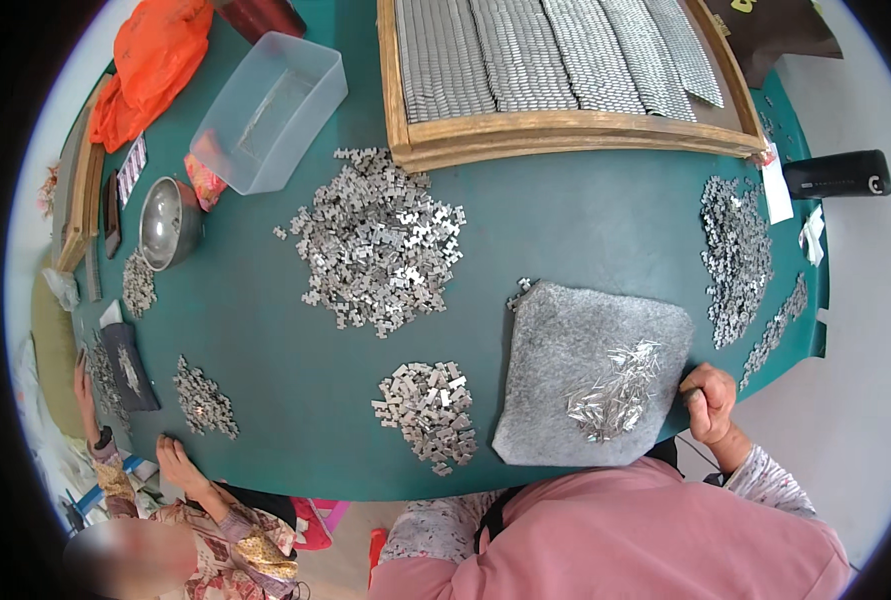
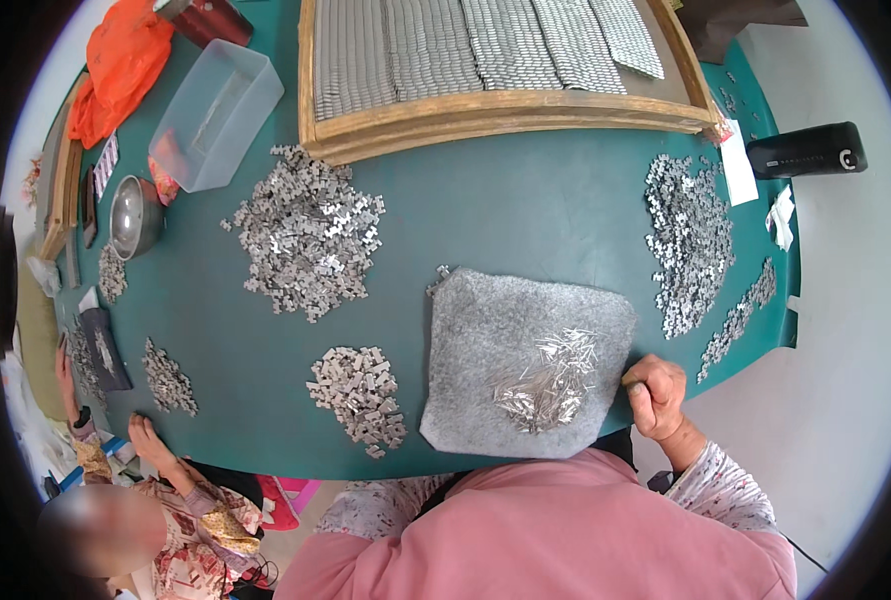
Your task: Sorting and inspecting small metal hardware components in a manufacturing workshop.
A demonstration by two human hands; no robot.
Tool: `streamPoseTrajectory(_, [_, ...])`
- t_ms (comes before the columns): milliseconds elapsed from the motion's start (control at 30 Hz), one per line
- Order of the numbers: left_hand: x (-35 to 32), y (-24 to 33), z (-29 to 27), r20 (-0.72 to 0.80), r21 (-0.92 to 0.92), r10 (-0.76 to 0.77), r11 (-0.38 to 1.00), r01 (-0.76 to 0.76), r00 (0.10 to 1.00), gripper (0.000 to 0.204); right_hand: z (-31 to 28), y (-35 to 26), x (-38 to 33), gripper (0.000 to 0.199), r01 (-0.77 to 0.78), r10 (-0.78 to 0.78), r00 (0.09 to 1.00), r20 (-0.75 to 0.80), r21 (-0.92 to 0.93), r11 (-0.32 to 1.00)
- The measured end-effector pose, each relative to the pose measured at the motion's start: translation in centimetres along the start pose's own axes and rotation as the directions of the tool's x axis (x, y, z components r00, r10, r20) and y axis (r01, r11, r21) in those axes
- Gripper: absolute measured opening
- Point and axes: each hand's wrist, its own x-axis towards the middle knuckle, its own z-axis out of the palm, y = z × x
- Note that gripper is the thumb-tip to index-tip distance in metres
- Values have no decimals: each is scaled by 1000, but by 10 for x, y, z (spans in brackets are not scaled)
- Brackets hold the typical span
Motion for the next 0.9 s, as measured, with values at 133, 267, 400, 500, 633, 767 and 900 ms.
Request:
streamPoseTrajectory(133, [0, 3, -13, 39, 42, 11, 999, -12, 999, 49, 2, -1, 2, 7, -4, 4, 1000, 1, -4, 1000])
streamPoseTrajectory(267, [0, 9, -27, 69, 89, 25, 996, -31, 997, 50, 3, -6, 10, 6, -27, 27, 1000, -6, 4, 1000])
streamPoseTrajectory(400, [-12, 12, -31, 95, 136, 33, 990, -46, 995, 50, 4, -5, 5, 7, -9, 9, 1000, -23, 6, 1000])
streamPoseTrajectory(500, [-22, 8, -34, 111, 177, 42, 982, -61, 993, 50, 7, -2, 3, 8, 18, -18, 998, -52, 10, 1000])
streamPoseTrajectory(633, [-33, -5, -33, 126, 229, 44, 971, -73, 991, 50, 8, 2, -4, 11, -15, 19, 998, -52, 66, 998])
streamPoseTrajectory(767, [-47, -14, -30, 144, 274, 38, 959, -76, 989, 50, 2, 2, 4, 18, -102, 114, 991, -72, 142, 985])
streamPoseTrajectory(900, [-72, -24, -11, 127, 302, 18, 952, -55, 992, 50, 11, 6, 7, 19, -58, 73, 992, -99, 148, 987])
